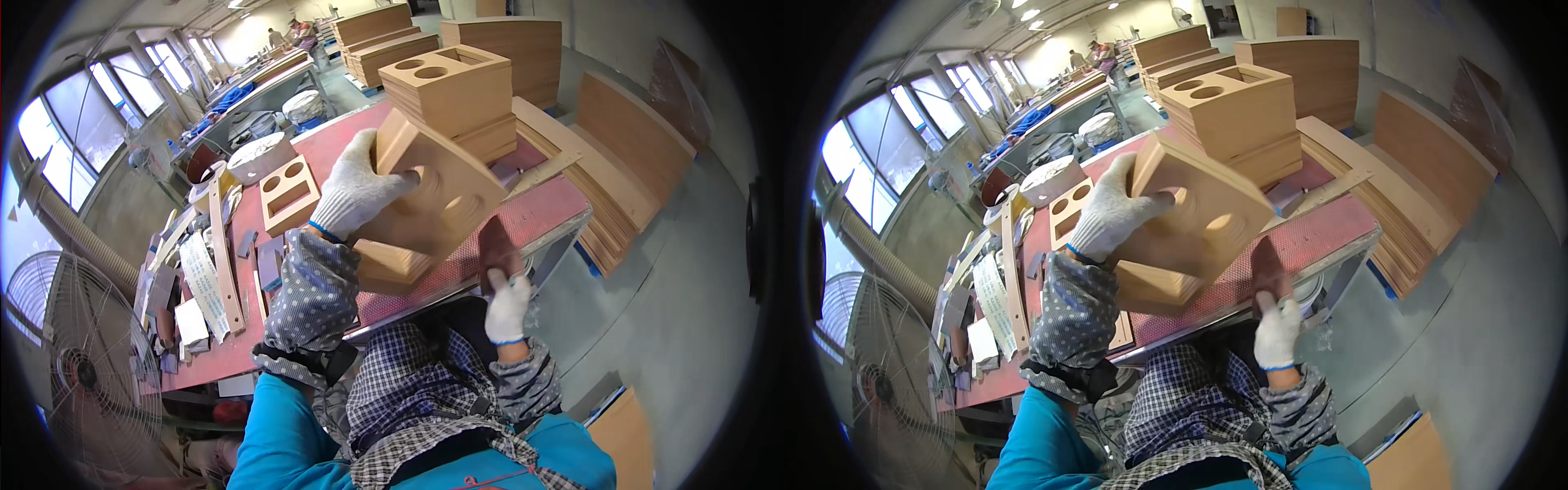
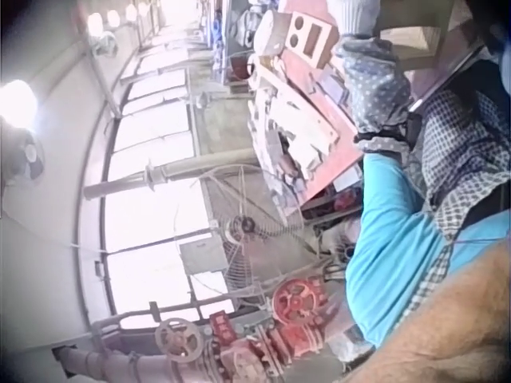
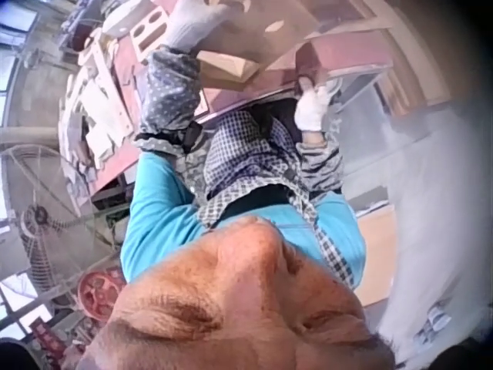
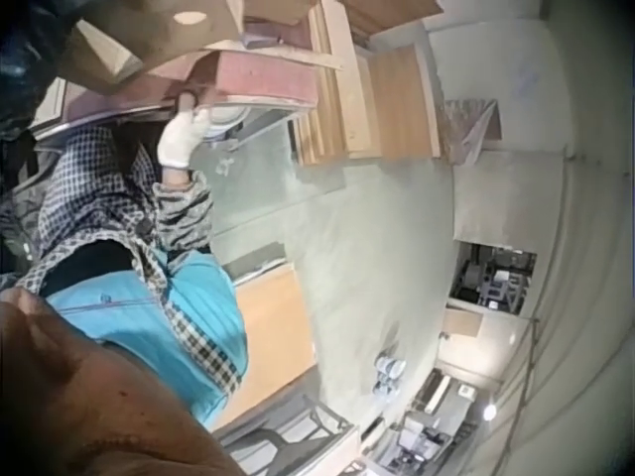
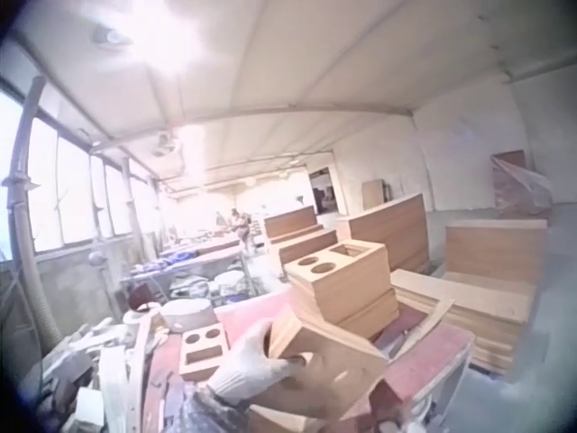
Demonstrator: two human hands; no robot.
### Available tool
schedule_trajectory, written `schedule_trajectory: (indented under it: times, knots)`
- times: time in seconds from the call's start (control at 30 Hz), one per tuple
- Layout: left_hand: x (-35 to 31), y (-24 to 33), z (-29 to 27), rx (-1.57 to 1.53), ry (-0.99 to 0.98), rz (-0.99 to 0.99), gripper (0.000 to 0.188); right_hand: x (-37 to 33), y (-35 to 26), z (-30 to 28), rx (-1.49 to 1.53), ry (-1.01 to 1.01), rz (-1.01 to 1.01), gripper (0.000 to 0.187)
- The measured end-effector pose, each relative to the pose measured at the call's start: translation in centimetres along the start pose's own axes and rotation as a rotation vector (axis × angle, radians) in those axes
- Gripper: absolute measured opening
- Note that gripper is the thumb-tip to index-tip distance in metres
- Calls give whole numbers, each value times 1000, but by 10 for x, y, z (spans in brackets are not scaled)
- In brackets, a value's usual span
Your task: Sanding the surfaces and internal holes of wooden box structures using a sandpaper block.
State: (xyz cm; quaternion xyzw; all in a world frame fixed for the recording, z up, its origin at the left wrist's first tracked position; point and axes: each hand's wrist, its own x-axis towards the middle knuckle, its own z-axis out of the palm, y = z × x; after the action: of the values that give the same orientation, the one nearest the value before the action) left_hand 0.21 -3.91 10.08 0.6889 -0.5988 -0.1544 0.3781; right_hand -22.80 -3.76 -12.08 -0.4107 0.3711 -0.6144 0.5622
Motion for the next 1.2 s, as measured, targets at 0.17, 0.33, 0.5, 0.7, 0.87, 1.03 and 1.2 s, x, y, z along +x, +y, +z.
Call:
schedule_trajectory:
  times: [0.17, 0.33, 0.5, 0.7, 0.87, 1.03, 1.2]
  knots:
    - [-1, -22, 2, -474, 167, 311, 67, 58, -22, 21, 292, 36, -40, 31]
    - [-13, -61, 45, -621, 142, 312, 76, 102, 10, 28, 287, -19, -126, 35]
    - [-36, -121, 59, -747, 149, 85, 74, 90, 35, 38, 186, 66, -109, 33]
    - [-44, -128, 46, -653, 65, 40, 75, 91, 36, 43, 53, -24, -157, 35]
    - [-43, -137, 34, -616, 12, 96, 99, 89, 42, 47, 90, -9, -143, 37]
    - [-37, -97, 7, -548, 141, 288, 121, 82, 32, 54, 224, 39, -154, 27]
    - [-23, -58, -39, 1, -54, 186, 107, 83, 35, 57, 215, 2, -178, 26]
